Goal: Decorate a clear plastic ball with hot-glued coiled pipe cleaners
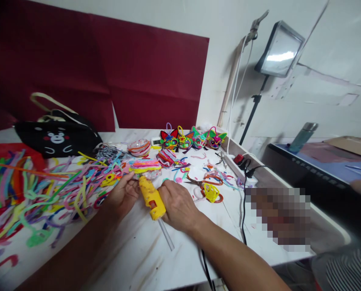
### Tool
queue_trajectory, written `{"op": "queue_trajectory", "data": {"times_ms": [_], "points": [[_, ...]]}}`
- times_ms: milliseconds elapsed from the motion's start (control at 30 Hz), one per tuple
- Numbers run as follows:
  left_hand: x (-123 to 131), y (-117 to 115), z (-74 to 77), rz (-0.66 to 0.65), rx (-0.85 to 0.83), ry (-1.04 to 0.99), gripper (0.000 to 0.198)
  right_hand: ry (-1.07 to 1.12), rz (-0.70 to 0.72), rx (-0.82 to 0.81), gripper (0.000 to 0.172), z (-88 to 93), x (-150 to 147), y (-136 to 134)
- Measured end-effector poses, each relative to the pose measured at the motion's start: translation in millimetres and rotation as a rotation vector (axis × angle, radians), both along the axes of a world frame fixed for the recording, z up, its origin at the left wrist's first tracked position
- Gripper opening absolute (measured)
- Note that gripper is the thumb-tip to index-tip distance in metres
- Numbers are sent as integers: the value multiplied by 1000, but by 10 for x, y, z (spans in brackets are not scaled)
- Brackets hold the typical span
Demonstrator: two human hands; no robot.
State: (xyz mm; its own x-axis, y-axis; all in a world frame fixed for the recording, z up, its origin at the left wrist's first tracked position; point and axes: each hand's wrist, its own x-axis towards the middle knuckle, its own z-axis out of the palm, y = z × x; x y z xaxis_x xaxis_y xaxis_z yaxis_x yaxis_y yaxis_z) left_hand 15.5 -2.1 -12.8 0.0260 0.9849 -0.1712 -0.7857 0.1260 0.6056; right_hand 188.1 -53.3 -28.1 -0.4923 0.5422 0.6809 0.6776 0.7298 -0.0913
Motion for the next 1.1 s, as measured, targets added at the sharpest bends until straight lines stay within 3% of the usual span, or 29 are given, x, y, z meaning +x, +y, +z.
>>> {"op": "queue_trajectory", "data": {"times_ms": [633,1100], "points": [[-4,-3,26,11,-30,2,25,0,-20,35,22,-8,4,11],[-49,6,170,148,-177,-65,16,-1,-98,26,20,-29,59,38]]}}
